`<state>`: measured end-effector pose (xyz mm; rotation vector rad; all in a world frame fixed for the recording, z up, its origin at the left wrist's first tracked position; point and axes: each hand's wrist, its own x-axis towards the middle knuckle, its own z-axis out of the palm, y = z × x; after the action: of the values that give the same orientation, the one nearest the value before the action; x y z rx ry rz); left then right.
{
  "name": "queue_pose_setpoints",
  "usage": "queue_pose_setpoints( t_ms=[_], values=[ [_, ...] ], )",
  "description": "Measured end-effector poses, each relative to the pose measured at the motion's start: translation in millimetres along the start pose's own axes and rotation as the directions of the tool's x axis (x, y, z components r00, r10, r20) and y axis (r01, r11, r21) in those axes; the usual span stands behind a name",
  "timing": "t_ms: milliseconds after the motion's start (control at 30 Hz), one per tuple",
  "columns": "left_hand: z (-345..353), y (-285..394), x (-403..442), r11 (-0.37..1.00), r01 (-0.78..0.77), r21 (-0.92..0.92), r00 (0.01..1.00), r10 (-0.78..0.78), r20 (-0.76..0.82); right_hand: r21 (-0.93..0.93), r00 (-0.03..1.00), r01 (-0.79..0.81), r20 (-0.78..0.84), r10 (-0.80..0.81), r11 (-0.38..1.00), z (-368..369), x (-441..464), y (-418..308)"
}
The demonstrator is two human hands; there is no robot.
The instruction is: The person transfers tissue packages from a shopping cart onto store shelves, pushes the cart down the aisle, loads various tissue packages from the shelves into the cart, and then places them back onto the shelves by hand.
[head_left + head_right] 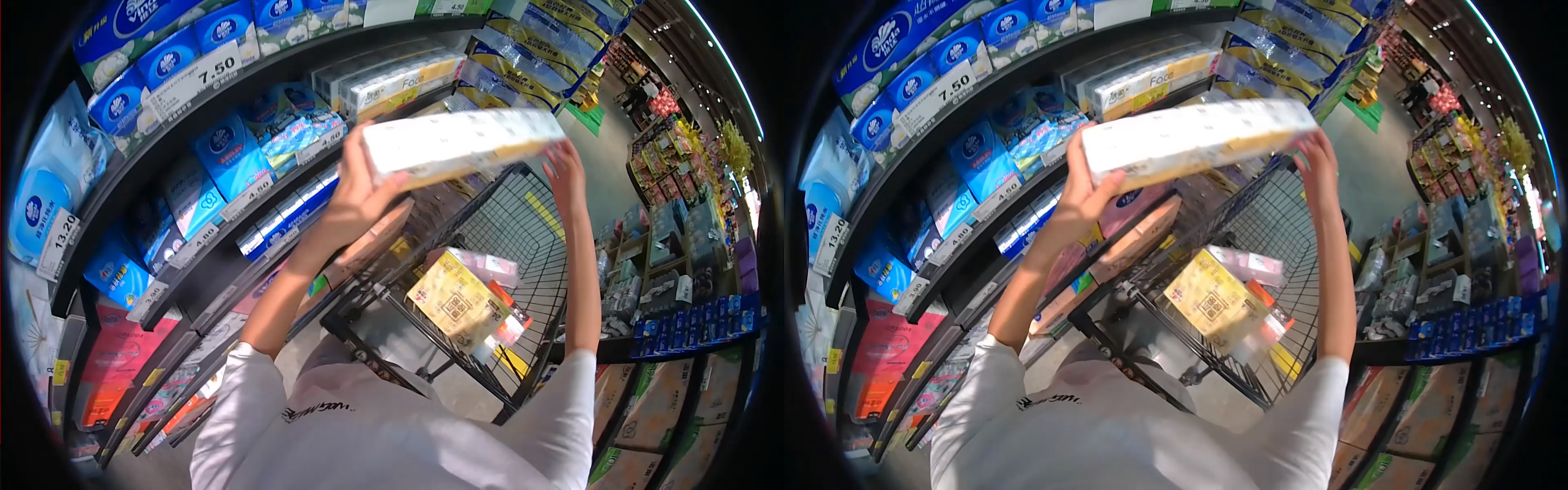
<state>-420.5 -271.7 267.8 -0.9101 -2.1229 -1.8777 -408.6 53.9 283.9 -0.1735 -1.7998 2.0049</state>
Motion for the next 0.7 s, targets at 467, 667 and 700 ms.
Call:
queue_pose_setpoints(
  t_ms=[467,667,700],
  values=[
    [-44.2,-74.2,92.9,0.976,-0.137,0.168,0.925,0.186,-0.332,-0.014,0.978,-0.013,0.206,0.016,1.0,136.0,186.7,33.5],
    [-41.5,-90.6,124.7,0.956,0.101,0.274,0.944,-0.005,-0.33,-0.335,1.0,0.019,0.016,-0.014,0.942,152.9,262.6,77.3],
    [-40.9,-86.4,126.7,0.943,0.13,0.307,0.957,-0.038,-0.289,-0.501,0.991,0.08,-0.049,-0.121,0.862,152.6,275.1,88.7]
  ],
)
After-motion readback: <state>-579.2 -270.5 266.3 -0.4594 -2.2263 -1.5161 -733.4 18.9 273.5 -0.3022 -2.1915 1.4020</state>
